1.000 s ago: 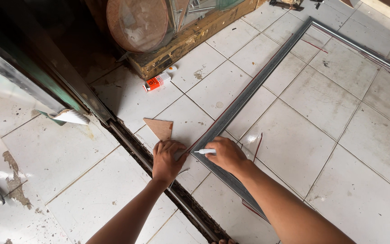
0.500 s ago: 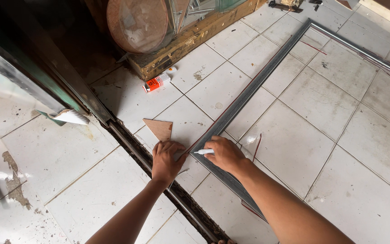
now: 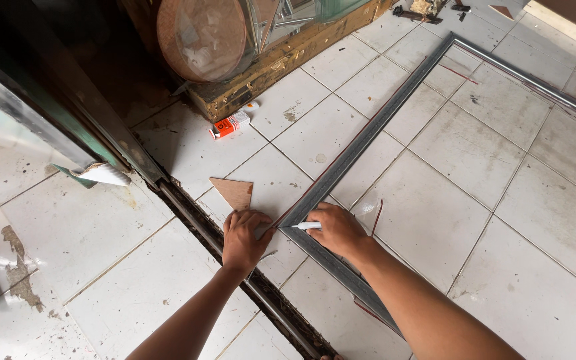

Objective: The person assembles a picture frame by applying adhesive to the corners of metal frame pieces and joining them together. They then place a wooden spacer at a corner and tap it with a hammer to secure the joint.

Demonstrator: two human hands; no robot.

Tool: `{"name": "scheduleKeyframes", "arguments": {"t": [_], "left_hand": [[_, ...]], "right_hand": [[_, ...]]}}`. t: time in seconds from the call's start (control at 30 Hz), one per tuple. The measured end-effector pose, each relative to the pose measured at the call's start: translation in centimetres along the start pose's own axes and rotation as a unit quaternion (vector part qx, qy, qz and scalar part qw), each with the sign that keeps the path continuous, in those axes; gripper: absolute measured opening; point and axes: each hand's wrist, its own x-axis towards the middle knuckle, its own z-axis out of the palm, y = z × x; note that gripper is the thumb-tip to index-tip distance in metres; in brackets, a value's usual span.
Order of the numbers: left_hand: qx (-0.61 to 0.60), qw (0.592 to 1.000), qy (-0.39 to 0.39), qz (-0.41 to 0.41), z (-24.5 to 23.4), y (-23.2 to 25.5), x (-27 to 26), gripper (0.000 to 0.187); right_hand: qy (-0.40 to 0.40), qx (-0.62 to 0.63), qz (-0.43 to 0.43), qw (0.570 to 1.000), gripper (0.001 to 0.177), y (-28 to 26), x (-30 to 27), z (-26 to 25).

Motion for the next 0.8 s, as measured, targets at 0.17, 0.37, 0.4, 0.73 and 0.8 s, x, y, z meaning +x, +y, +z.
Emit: {"name": "scheduleKeyframes", "arguments": {"t": [0.17,0.37,0.4,0.73,0.8], "left_hand": [[-0.006,1.0,-0.001,-0.002,0.1,-0.1,-0.1,0.021],[-0.023,0.999,0.036,-0.012,0.7,-0.7,0.4,0.019],[-0.029,0.998,0.056,-0.017,0.8,-0.5,0.6,0.021],[-0.069,0.99,-0.045,0.113,2.5,11.1,8.0,0.031],[-0.077,0.99,-0.023,0.116,3.7,12.6,9.4,0.031]], "right_hand": [[0.004,-0.005,0.009,1.0,0.018,0.8,-0.3,0.1],[0.102,0.133,0.228,0.959,0.03,1.5,-1.7,-0.4],[0.153,0.176,0.302,0.924,0.035,2.7,-1.7,0.4],[0.423,0.209,0.513,0.717,0.033,10.4,-6.0,-1.5],[0.388,0.15,0.509,0.753,0.034,11.0,-6.7,-2.2]]}}
